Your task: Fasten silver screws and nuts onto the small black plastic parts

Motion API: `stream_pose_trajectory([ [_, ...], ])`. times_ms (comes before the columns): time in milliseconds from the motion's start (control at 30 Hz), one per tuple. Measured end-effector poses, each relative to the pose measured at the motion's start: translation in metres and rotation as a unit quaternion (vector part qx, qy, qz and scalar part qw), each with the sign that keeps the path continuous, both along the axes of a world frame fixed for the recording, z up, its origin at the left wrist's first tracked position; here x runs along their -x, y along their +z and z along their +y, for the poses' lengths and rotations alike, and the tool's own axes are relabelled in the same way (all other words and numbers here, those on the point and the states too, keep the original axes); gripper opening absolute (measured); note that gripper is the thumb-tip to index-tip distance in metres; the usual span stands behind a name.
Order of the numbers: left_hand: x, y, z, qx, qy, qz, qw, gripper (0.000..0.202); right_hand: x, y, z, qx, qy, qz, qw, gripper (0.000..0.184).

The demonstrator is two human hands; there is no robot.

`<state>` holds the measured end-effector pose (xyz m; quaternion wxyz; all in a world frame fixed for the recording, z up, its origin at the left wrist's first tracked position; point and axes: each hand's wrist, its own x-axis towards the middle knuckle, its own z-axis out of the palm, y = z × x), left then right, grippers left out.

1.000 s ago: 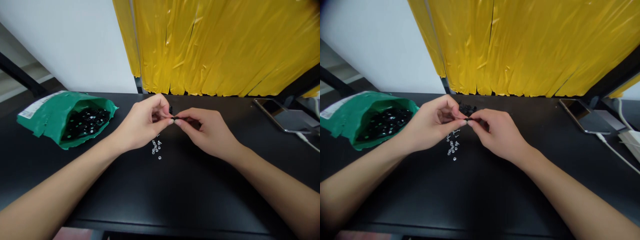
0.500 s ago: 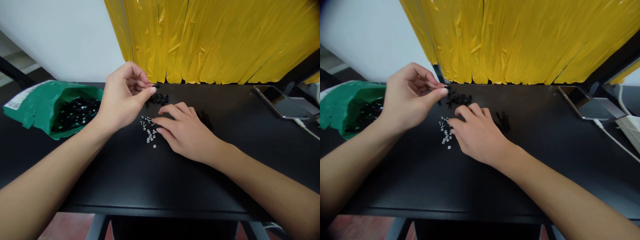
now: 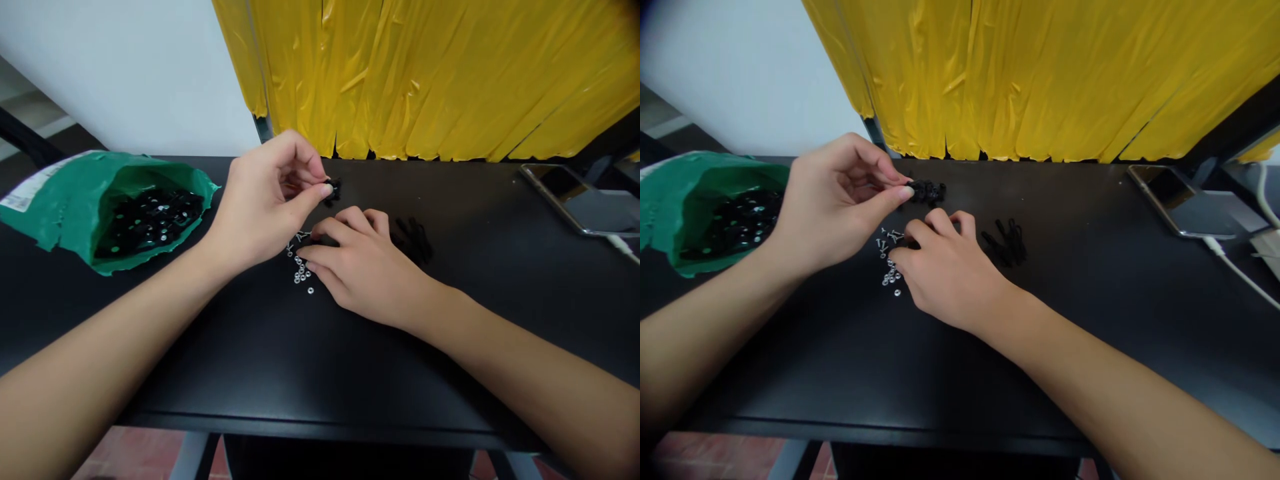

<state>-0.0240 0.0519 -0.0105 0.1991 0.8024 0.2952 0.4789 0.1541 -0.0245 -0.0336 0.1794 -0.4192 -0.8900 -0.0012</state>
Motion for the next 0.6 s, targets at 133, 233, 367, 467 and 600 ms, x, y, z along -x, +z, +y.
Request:
stream_pose_trajectory([
  [133, 0.000, 0.000, 0.000, -0.019, -0.001, 0.017, 1.000, 0.020, 0.003, 0.002, -0.001, 0.005, -0.001, 0.016, 1.000, 0.032],
  [233, 0.000, 0.001, -0.002, -0.009, 0.017, 0.024, 1.000, 0.019, 0.003, 0.003, -0.003, 0.009, 0.013, 0.025, 1.000, 0.032],
  [367, 0.003, 0.001, -0.003, -0.016, 0.026, 0.014, 0.999, 0.019, 0.003, 0.000, -0.003, 0.008, 0.027, 0.017, 0.999, 0.029],
  [467, 0.005, -0.002, -0.001, -0.019, 0.037, -0.001, 0.999, 0.019, 0.004, -0.001, -0.001, 0.013, 0.017, 0.014, 1.000, 0.027],
  [600, 0.006, -0.009, 0.003, -0.010, 0.052, -0.003, 0.999, 0.021, 0.005, -0.001, 0.000, 0.009, 0.002, 0.017, 1.000, 0.027],
])
